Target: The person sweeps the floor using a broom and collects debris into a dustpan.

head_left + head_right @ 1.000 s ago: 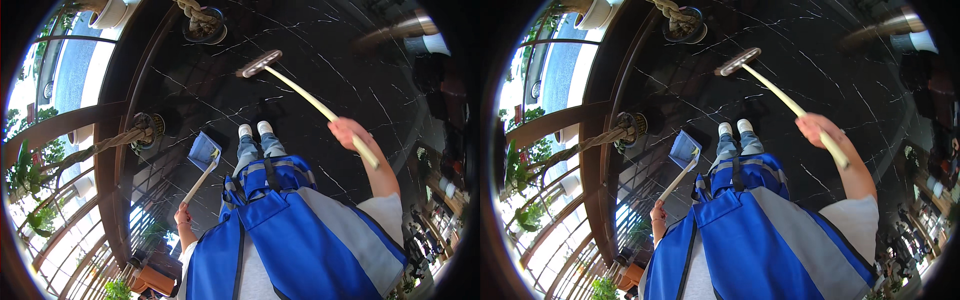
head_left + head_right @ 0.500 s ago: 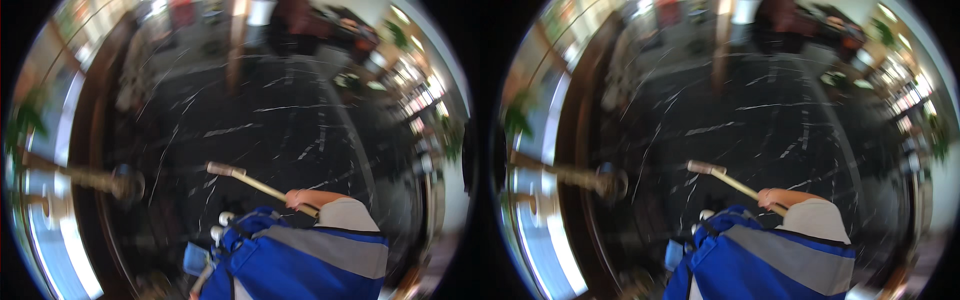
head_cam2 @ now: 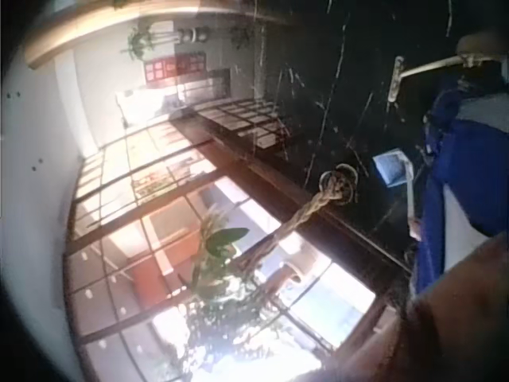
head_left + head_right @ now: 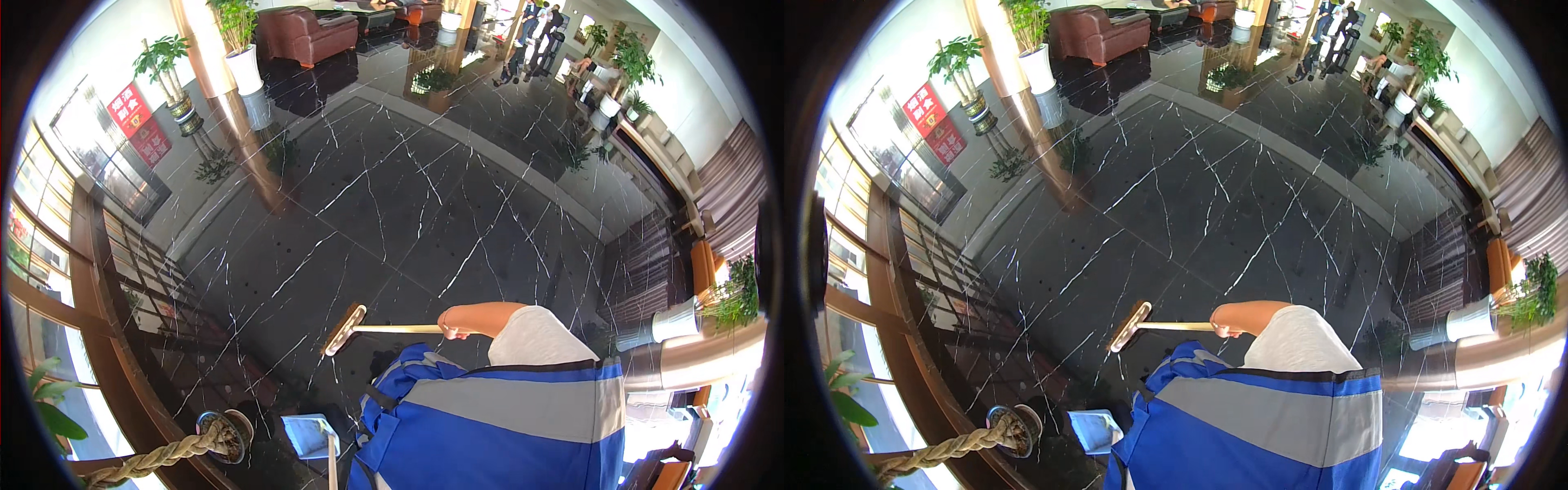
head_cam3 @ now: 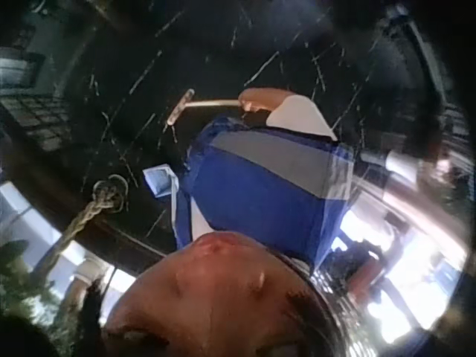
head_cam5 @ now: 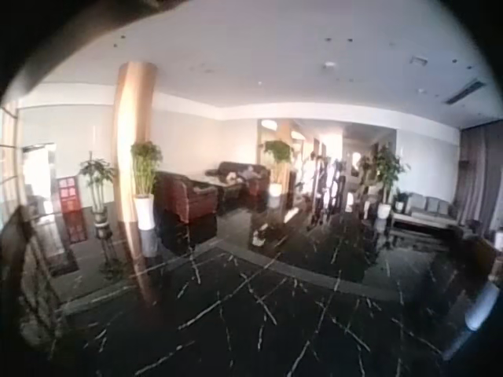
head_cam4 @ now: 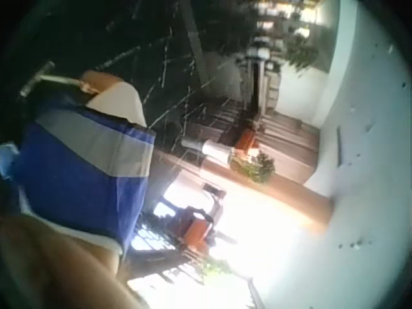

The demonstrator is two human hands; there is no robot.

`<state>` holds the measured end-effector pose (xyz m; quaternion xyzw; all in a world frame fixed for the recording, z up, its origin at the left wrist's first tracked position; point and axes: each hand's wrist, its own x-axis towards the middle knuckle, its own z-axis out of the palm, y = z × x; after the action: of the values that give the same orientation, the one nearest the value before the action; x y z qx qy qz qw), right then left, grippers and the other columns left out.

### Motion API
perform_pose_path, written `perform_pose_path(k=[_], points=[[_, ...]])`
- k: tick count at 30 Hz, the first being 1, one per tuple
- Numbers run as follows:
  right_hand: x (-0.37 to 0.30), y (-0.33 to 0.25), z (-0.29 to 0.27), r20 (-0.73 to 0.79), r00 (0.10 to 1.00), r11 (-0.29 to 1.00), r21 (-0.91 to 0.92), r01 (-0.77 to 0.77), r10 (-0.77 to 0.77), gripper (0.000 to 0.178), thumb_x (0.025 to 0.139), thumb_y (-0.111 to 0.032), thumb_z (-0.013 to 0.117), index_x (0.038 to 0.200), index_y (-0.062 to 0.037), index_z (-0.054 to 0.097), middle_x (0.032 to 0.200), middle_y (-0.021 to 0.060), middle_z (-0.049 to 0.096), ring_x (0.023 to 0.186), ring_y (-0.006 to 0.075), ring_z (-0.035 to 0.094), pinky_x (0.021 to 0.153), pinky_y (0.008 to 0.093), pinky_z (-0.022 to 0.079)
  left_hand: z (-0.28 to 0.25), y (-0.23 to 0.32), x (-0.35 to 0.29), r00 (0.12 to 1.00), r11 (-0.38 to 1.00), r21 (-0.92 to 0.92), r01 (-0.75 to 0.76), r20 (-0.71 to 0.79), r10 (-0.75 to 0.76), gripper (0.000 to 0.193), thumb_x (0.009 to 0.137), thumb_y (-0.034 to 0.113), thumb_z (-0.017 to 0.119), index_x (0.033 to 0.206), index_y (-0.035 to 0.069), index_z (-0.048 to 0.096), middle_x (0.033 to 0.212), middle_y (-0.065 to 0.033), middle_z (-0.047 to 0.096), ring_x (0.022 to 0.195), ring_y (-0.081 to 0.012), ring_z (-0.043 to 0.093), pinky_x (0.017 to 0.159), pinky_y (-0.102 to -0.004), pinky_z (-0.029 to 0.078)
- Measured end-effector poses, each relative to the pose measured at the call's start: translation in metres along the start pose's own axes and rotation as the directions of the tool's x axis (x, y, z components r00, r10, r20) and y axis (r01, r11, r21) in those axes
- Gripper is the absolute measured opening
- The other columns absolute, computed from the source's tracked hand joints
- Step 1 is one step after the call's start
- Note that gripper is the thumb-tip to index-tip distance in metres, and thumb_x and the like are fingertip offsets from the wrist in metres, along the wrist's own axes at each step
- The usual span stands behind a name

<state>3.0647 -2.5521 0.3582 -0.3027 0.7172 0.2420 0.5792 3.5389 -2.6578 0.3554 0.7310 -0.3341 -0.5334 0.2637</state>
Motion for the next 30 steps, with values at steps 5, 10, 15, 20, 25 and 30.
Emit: perform_pose_path(k=[5,10,15,20,25,30], points=[[0.033,-0.045,-0.002,-0.283,0.95,0.95,-0.239,-0.201,0.13,0.013,0.067,-0.009,0.049,0.069,-0.0024,0.06,0.072,0.008,0.061,0.065,0.0221,0.059,0.058,0.0332,0.047,-0.057,-0.025,0.007,1.0,0.998,-0.062,0.013,-0.022,-0.015,0.026,0.07,0.03,0.051,0.062,0.005,0.048,0.04,0.0031,0.028,0.029,-0.0062,0.024,0.028,-0.0192,0.019],[0.036,-0.112,-0.009,-0.487,0.815,0.948,0.108,-0.299,0.313,0.02,0.06,-0.016,0.061,0.08,-0.0159,0.064,0.079,0.0042,0.062,0.073,0.0231,0.06,0.057,0.0396,0.048,-0.128,-0.049,0.005,0.999,0.99,-0.143,0.01,-0.048,-0.017,0.025,0.07,0.03,0.051,0.062,0.006,0.048,0.04,0.0036,0.026,0.028,-0.006,0.022,0.028,-0.0189,0.018],[0.038,-0.177,0.0,-0.593,0.803,0.956,-0.262,-0.132,-0.052,0.021,0.059,-0.023,0.056,0.078,-0.015,0.062,0.073,0.0049,0.061,0.069,0.0208,0.06,0.056,0.0312,0.048,-0.168,-0.081,0.005,0.967,0.937,-0.325,0.126,-0.171,-0.19,0.005,0.067,0.007,0.052,0.064,0.006,0.049,0.044,0.0035,0.033,0.031,-0.0042,0.028,0.027,-0.0194,0.021],[0.031,-0.227,-0.028,-0.278,0.958,0.992,-0.119,0.031,-0.063,0.016,0.066,-0.014,0.053,0.052,-0.0065,0.051,0.043,0.006,0.047,0.039,0.0182,0.048,0.035,0.0304,0.036,-0.188,-0.108,-0.007,0.918,0.962,-0.206,0.178,-0.319,-0.238,0.012,0.067,0.007,0.053,0.077,0.002,0.056,0.046,0.0024,0.039,0.032,-0.0054,0.033,0.029,-0.0216,0.024],[0.033,-0.27,-0.083,0.135,0.953,0.853,0.425,-0.302,0.27,0.018,0.073,-0.007,0.052,0.058,-0.0041,0.043,0.041,0.0026,0.035,0.031,0.0143,0.035,0.032,0.0297,0.029,-0.212,-0.128,-0.012,0.909,0.957,-0.147,0.248,-0.307,-0.283,0.013,0.066,0.009,0.054,0.077,0.002,0.057,0.048,0.0038,0.042,0.037,-0.0038,0.036,0.034,-0.0208,0.027],[0.038,-0.363,-0.08,-0.391,0.919,0.984,-0.132,-0.121,0.06,0.025,0.075,-0.018,0.053,0.068,0.0053,0.053,0.051,0.0142,0.05,0.04,0.0226,0.05,0.037,0.0325,0.045,-0.228,-0.138,0.017,0.938,0.972,0.17,0.161,-0.333,-0.097,0.029,0.065,0.01,0.057,0.092,0.001,0.056,0.067,-0.0074,0.058,0.057,-0.013,0.055,0.055,-0.0247,0.043]])
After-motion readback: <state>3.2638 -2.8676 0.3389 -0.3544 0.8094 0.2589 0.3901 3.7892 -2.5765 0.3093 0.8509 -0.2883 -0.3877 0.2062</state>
